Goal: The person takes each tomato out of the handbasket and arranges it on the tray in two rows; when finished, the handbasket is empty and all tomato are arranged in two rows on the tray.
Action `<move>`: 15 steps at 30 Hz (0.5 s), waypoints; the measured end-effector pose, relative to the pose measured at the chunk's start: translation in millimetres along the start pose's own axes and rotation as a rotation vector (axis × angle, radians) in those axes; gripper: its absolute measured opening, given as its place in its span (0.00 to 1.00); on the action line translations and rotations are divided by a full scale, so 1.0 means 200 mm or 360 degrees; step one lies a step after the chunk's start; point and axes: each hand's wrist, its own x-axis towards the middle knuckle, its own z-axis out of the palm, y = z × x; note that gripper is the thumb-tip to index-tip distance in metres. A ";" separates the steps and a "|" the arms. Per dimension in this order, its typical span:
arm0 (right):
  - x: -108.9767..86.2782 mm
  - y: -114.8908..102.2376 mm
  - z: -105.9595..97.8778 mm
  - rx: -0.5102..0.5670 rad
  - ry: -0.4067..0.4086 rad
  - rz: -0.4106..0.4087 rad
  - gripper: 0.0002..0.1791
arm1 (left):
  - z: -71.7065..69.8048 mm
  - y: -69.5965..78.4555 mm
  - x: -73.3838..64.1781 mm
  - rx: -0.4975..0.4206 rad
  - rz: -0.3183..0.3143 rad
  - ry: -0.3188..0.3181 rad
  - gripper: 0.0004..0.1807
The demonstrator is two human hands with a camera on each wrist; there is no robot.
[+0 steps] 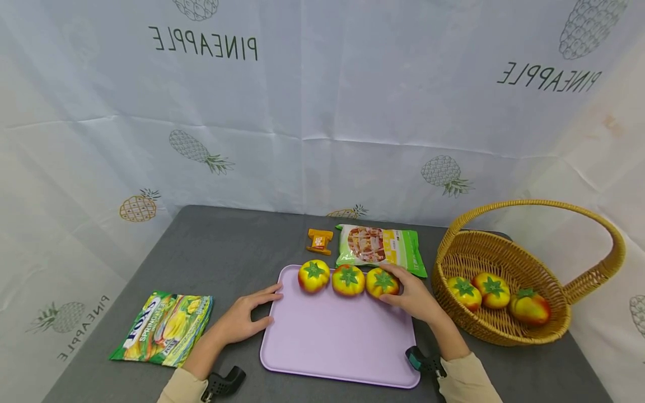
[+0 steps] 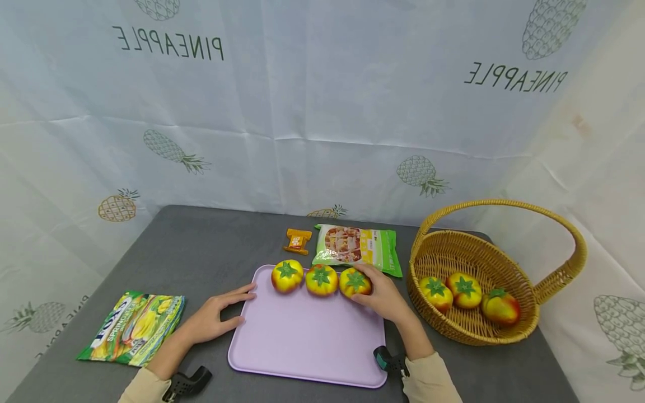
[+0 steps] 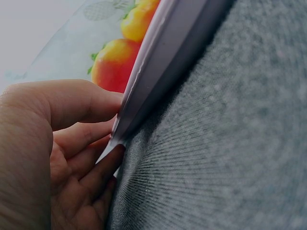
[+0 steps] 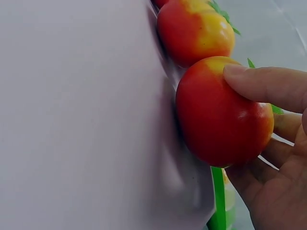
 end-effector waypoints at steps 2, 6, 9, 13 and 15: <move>0.00 0.00 0.00 0.0004 -0.0005 0.0008 0.38 | 0.00 0.00 0.00 0.0000 -0.0001 0.0001 0.25; 0.01 0.00 0.01 0.0008 -0.0012 0.0036 0.40 | 0.00 0.01 0.00 -0.0001 -0.0009 0.0000 0.25; 0.01 -0.01 0.01 0.0012 -0.0009 0.0073 0.40 | -0.01 0.01 0.00 0.0002 -0.0008 0.0001 0.25; 0.02 0.00 0.01 0.0012 -0.0014 0.0095 0.41 | -0.01 0.01 0.00 0.0010 -0.0004 0.0001 0.25; 0.01 0.00 0.01 0.0025 -0.0023 0.0109 0.42 | -0.01 0.01 0.00 0.0009 -0.0006 -0.0003 0.25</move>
